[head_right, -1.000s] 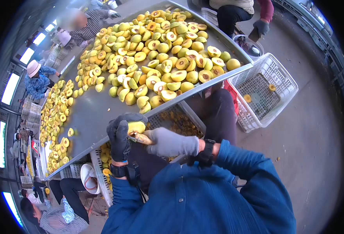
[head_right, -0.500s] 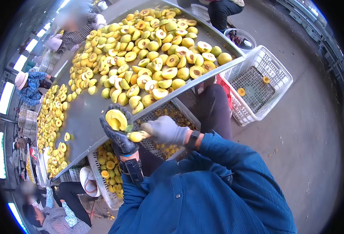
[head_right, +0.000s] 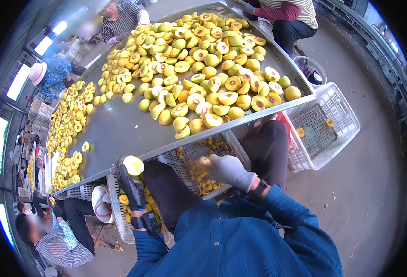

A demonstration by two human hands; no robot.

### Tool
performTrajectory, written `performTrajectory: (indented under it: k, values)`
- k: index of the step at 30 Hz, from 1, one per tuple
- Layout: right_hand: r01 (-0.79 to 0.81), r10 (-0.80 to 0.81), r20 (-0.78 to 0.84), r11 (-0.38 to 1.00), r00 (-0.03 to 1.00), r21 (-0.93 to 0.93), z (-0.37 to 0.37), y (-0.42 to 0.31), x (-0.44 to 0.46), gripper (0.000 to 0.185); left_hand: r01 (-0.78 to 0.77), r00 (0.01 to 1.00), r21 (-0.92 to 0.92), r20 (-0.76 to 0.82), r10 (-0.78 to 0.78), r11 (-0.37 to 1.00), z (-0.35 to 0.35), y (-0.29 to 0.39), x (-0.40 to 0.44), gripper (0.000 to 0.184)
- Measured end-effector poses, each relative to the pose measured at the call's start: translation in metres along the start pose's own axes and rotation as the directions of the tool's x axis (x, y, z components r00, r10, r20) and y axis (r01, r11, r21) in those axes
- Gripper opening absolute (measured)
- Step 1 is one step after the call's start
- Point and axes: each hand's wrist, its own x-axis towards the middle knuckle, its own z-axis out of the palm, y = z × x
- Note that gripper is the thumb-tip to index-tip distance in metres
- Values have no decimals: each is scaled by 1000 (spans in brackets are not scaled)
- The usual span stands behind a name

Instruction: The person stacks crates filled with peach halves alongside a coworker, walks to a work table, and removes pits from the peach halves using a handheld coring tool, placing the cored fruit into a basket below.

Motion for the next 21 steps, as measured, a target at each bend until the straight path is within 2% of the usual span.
performTrajectory:
  k: [1,2,3,5,6,7,9,10,12,15,19,20,21]
  values:
    - [-25,25,10,1000,1000,0,1,5,-5,26,-113,990,251,-52,130,961,-18,-12,8,41]
    - [-29,29,-17,999,999,28,2,8,-10,31,-224,945,655,-35,325,721,-23,-3,18,41]
    - [-60,61,-17,997,998,40,3,7,-13,32,-282,914,709,-6,405,647,-16,4,19,38]
    - [-120,121,-13,991,993,60,5,4,-17,35,-489,861,711,300,411,506,9,-1,39,39]
    - [-104,105,-13,992,994,68,9,6,-19,39,-629,773,645,457,440,434,32,-8,51,41]
    - [-113,113,10,992,994,63,9,4,-22,35,-754,656,550,602,456,359,59,-18,64,44]
    - [-137,135,41,989,990,50,6,1,-26,27,-765,640,548,709,298,338,107,-32,84,54]
    - [-115,116,2,991,993,65,8,6,-31,27,-751,652,588,733,196,302,122,-37,95,57]
    - [-148,147,34,989,989,19,12,14,-43,29,-726,665,651,747,-16,219,149,-45,112,63]
    - [-179,177,57,983,983,34,7,18,-44,27,-690,678,697,717,-160,198,168,-44,129,70]
    - [-215,206,90,971,974,108,-6,9,-30,27,-681,706,688,708,-26,251,162,-75,141,71]
    - [-223,216,71,967,974,126,-9,10,-28,26,-673,702,670,712,-15,313,156,-69,139,60]
    - [-225,219,57,963,974,145,-11,12,-24,26,-524,748,630,662,-44,573,148,-69,137,55]
